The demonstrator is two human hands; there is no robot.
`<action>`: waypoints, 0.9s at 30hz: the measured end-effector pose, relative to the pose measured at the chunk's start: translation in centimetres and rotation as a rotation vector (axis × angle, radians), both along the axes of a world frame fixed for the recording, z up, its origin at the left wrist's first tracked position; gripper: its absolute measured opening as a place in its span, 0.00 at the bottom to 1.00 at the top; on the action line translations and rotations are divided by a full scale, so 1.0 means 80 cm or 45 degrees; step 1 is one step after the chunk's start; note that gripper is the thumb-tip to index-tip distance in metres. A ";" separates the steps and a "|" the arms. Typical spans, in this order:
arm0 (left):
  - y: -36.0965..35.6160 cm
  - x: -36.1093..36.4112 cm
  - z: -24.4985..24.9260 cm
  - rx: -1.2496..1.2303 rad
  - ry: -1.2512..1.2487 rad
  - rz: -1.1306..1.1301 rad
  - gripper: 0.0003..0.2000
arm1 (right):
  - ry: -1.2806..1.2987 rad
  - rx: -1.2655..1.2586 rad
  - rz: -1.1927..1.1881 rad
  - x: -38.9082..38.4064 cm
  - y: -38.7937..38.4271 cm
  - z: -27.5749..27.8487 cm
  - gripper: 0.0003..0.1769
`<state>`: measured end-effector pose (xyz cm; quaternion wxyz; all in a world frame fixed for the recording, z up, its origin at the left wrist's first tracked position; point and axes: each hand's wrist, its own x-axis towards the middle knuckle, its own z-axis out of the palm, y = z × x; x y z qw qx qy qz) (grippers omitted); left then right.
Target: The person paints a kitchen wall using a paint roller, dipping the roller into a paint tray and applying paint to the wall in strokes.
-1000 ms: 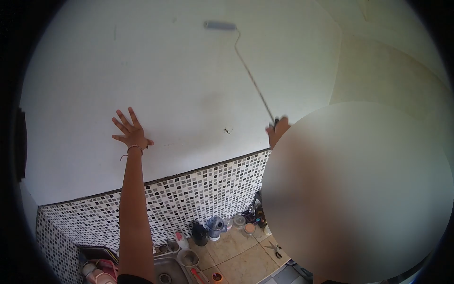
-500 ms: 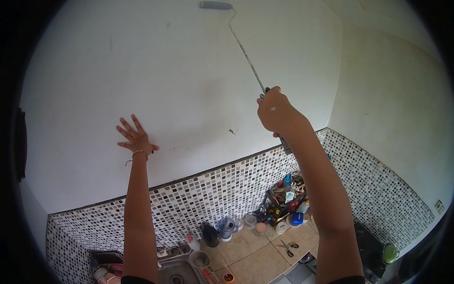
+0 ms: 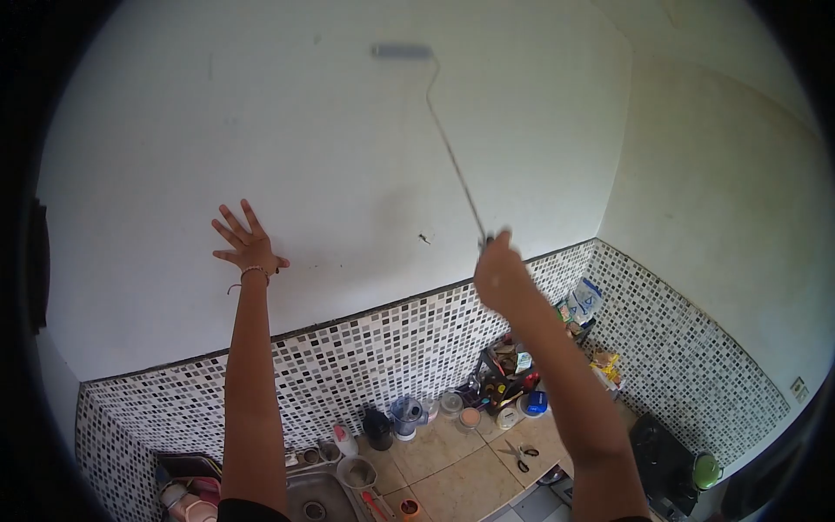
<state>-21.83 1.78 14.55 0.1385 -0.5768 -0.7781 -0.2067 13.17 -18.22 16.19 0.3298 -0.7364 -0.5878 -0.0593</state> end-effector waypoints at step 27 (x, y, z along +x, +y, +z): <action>0.004 0.006 0.000 -0.001 -0.021 0.024 0.79 | 0.180 0.079 0.054 -0.048 0.044 0.039 0.25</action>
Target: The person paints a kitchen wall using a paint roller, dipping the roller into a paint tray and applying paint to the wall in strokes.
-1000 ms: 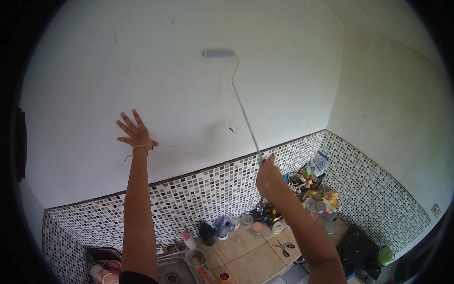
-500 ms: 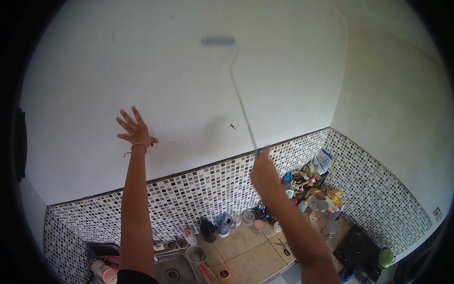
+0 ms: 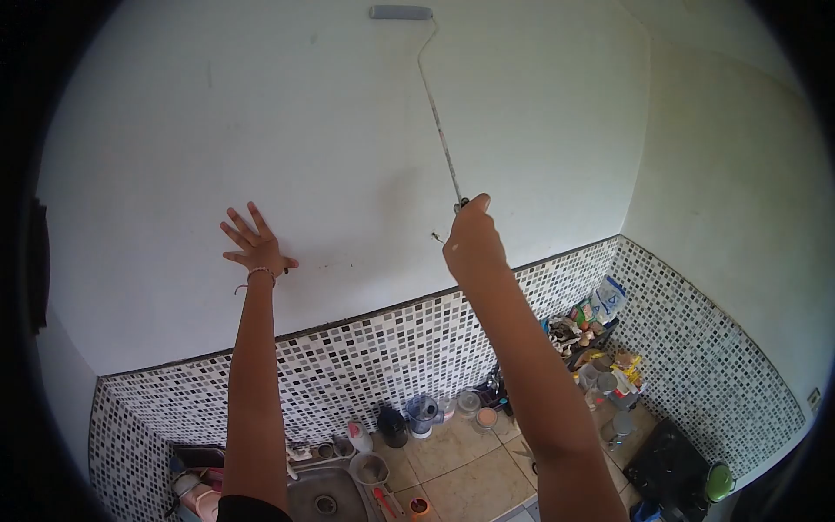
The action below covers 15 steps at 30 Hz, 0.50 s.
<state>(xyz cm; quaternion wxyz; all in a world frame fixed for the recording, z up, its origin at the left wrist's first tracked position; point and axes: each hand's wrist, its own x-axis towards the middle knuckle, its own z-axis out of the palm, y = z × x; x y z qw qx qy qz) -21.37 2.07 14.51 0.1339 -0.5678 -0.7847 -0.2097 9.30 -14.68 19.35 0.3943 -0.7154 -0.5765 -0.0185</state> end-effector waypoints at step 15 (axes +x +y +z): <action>0.003 0.001 -0.005 0.033 0.008 -0.008 0.79 | 0.224 -0.584 -0.083 -0.029 -0.071 -0.258 0.33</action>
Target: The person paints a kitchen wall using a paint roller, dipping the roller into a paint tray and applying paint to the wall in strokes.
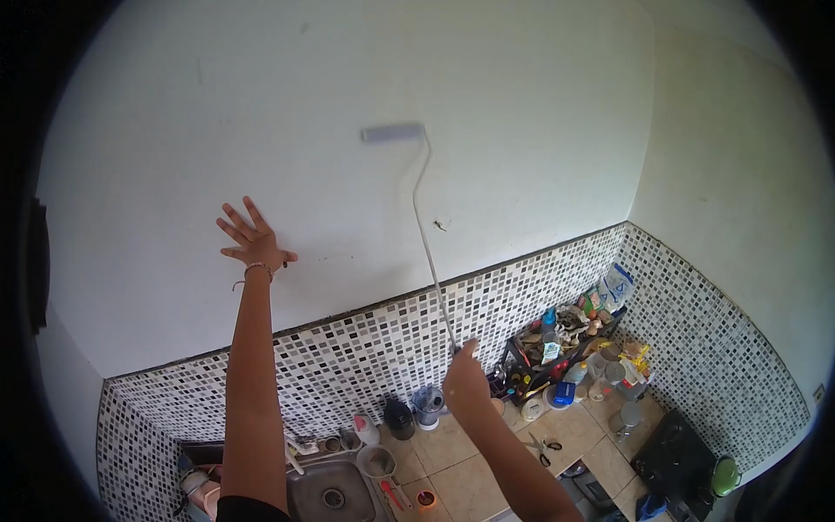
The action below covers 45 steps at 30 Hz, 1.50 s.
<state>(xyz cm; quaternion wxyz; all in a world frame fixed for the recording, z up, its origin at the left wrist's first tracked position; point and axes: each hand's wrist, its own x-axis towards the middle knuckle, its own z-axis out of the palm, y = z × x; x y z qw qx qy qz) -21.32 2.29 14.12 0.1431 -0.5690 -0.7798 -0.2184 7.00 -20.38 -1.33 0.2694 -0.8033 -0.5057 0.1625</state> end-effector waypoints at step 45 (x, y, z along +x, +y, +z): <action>-0.008 -0.002 0.008 -0.049 0.030 -0.012 0.79 | -0.521 0.919 0.133 0.020 0.018 0.432 0.34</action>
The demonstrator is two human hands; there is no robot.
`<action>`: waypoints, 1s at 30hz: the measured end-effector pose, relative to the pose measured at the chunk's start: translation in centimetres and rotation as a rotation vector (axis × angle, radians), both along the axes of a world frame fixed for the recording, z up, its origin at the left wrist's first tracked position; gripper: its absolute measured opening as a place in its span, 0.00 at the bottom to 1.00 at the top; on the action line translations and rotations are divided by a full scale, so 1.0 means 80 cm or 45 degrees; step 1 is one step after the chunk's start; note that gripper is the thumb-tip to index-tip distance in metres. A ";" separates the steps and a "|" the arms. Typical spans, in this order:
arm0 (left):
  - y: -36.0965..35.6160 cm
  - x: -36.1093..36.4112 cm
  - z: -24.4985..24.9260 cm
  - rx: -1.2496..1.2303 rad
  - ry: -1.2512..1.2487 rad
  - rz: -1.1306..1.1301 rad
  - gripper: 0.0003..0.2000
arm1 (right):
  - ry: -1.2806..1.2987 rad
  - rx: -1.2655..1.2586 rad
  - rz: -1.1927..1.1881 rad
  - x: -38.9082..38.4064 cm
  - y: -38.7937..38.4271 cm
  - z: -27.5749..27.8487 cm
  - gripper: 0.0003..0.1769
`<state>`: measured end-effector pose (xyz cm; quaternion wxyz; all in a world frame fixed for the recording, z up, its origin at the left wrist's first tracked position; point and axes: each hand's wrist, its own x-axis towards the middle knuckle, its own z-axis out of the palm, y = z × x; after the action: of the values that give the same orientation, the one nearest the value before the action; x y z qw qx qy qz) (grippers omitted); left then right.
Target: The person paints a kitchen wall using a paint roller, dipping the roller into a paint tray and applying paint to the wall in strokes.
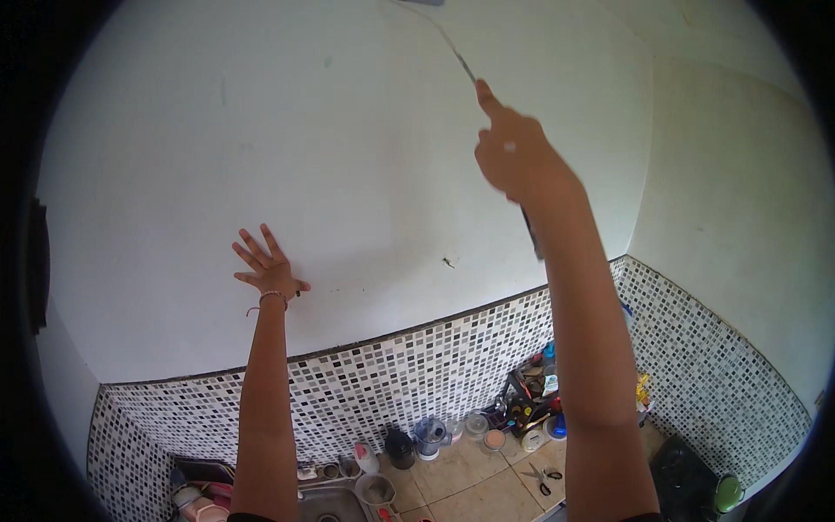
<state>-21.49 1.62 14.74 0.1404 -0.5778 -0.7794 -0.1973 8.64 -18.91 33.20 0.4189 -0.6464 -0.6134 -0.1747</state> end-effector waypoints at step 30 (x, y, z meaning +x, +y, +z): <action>0.006 -0.013 -0.008 0.097 0.004 -0.065 0.81 | -0.249 -0.344 -0.288 0.060 -0.066 0.068 0.35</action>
<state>-22.49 2.14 14.07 0.1585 -0.5920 -0.7561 -0.2297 13.44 -24.19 38.64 0.2443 -0.7415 -0.5925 -0.1987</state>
